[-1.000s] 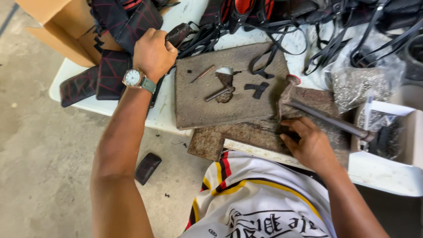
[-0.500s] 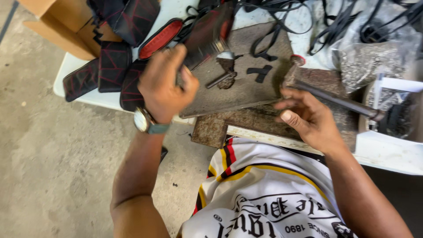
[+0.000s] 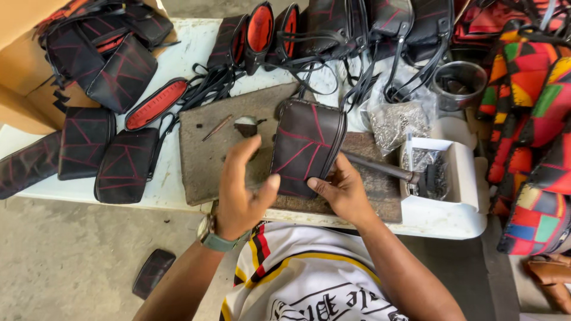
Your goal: The person attaches metal hardware to small leather bags at a workbench. They pick a bag, fit a metal D-ring and strap to its edge, hammer rivets to secure the hardware, mark a spot with a pen, and place the finished bag with a pile of completed bags on the table.
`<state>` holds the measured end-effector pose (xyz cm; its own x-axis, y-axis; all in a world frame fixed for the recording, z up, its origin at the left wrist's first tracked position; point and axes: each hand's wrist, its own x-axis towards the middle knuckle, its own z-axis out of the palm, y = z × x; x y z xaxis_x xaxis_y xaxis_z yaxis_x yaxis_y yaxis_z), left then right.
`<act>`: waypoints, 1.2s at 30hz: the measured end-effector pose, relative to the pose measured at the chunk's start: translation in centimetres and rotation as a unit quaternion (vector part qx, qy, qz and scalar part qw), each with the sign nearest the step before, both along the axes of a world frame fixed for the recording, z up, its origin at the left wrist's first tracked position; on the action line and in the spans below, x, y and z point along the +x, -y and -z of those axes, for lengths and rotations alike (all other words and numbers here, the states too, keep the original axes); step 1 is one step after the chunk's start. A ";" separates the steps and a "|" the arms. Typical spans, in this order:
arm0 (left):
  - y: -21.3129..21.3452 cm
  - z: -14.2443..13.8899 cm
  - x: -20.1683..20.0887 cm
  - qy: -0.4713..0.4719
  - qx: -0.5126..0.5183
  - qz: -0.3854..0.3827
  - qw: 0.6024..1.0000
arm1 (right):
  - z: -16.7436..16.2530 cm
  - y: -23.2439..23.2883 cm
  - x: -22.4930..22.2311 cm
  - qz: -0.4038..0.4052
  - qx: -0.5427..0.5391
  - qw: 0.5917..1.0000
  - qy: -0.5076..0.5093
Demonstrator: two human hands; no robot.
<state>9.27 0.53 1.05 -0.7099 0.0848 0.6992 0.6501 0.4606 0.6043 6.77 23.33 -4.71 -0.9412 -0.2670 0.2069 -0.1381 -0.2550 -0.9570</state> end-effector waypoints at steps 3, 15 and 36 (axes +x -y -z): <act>-2.4 -1.7 -2.6 0.156 0.306 0.201 0.917 | -0.6 0.1 0.3 0.017 0.028 0.999 -0.022; -5.1 -2.6 -5.4 0.042 0.208 0.057 0.976 | -3.5 0.4 2.1 0.219 0.284 0.908 -0.219; -0.7 -12.9 -5.3 0.285 -0.381 0.432 0.766 | -12.5 -3.7 3.3 -0.156 0.250 0.945 -0.144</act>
